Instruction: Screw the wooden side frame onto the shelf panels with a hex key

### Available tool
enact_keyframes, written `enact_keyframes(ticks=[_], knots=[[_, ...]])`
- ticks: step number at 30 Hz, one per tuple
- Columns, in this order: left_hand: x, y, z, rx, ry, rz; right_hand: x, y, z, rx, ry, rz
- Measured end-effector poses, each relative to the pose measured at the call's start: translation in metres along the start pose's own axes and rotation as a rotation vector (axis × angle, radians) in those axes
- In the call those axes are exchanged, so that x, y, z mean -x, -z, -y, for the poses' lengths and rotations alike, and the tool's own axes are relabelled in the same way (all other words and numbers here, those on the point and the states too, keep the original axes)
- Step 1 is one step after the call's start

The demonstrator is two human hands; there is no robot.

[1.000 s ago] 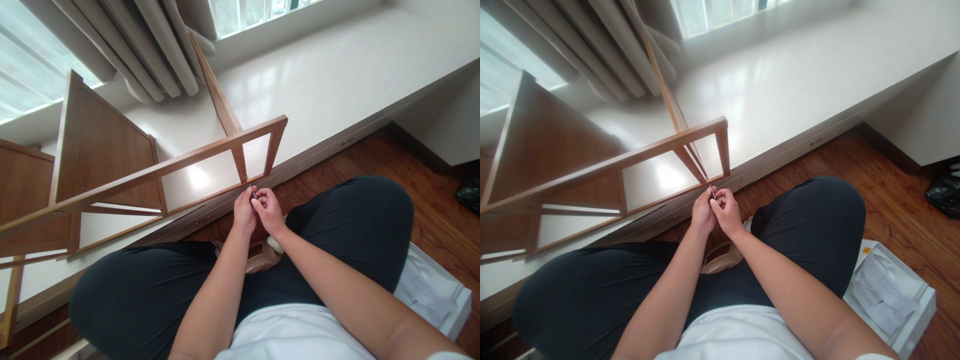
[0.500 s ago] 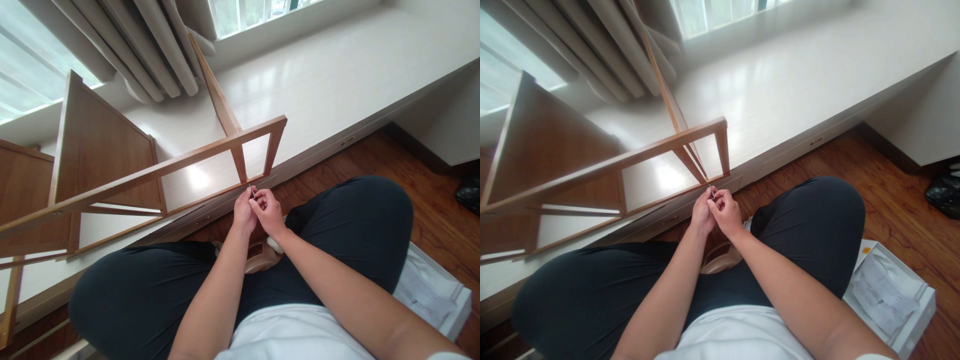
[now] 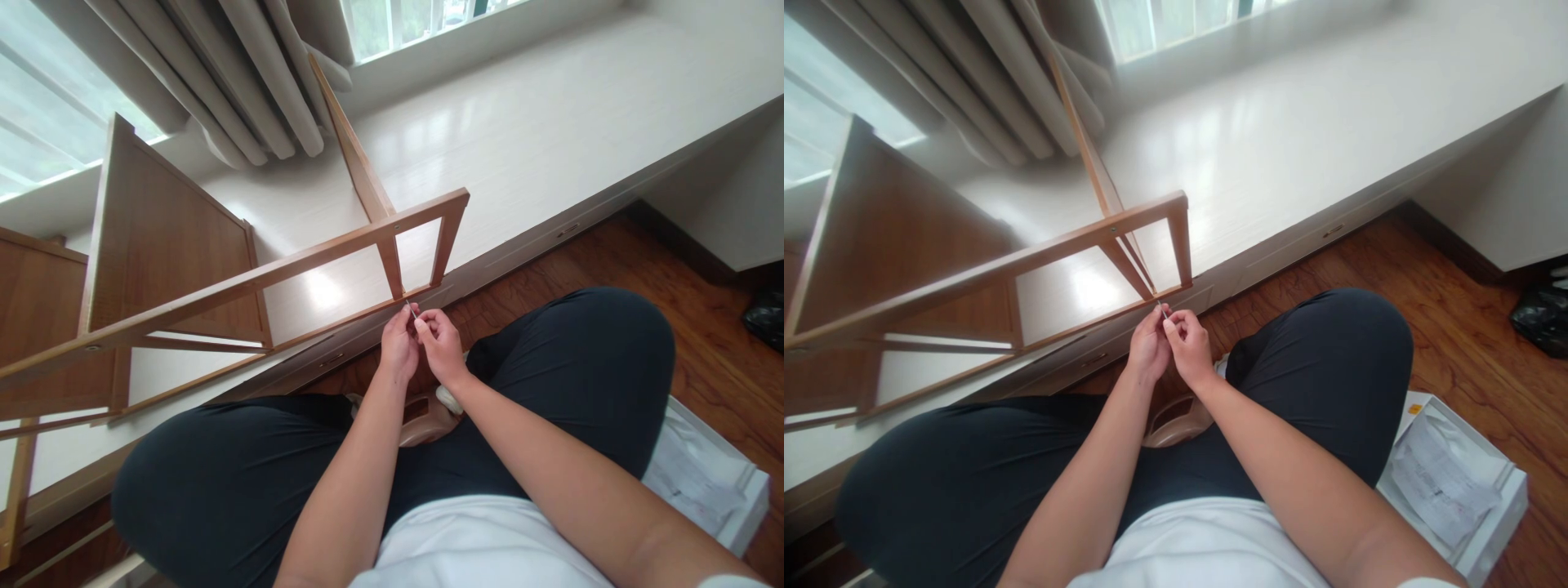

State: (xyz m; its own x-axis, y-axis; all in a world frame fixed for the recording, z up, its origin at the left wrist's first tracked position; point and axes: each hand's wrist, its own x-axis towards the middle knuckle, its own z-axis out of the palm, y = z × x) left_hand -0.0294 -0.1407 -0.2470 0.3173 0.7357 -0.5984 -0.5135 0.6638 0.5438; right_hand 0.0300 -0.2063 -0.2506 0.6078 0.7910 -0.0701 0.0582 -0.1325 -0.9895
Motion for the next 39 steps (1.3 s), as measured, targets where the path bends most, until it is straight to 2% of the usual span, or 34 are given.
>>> enact_keyframes(ticks=[28,32,39], knots=[[-0.0005,-0.0007,-0.0001,-0.053,-0.018,0.013,-0.0018,-0.0019,0.0005,-0.199,-0.13,0.031],[0.0006,-0.0005,-0.001,-0.063,-0.013,0.015,-0.0042,-0.0039,-0.0005,-0.294,-0.2,0.057],[0.0007,0.0038,-0.0001,-0.136,0.005,0.088,-0.0084,-0.0049,-0.001,-0.492,-0.355,0.128]])
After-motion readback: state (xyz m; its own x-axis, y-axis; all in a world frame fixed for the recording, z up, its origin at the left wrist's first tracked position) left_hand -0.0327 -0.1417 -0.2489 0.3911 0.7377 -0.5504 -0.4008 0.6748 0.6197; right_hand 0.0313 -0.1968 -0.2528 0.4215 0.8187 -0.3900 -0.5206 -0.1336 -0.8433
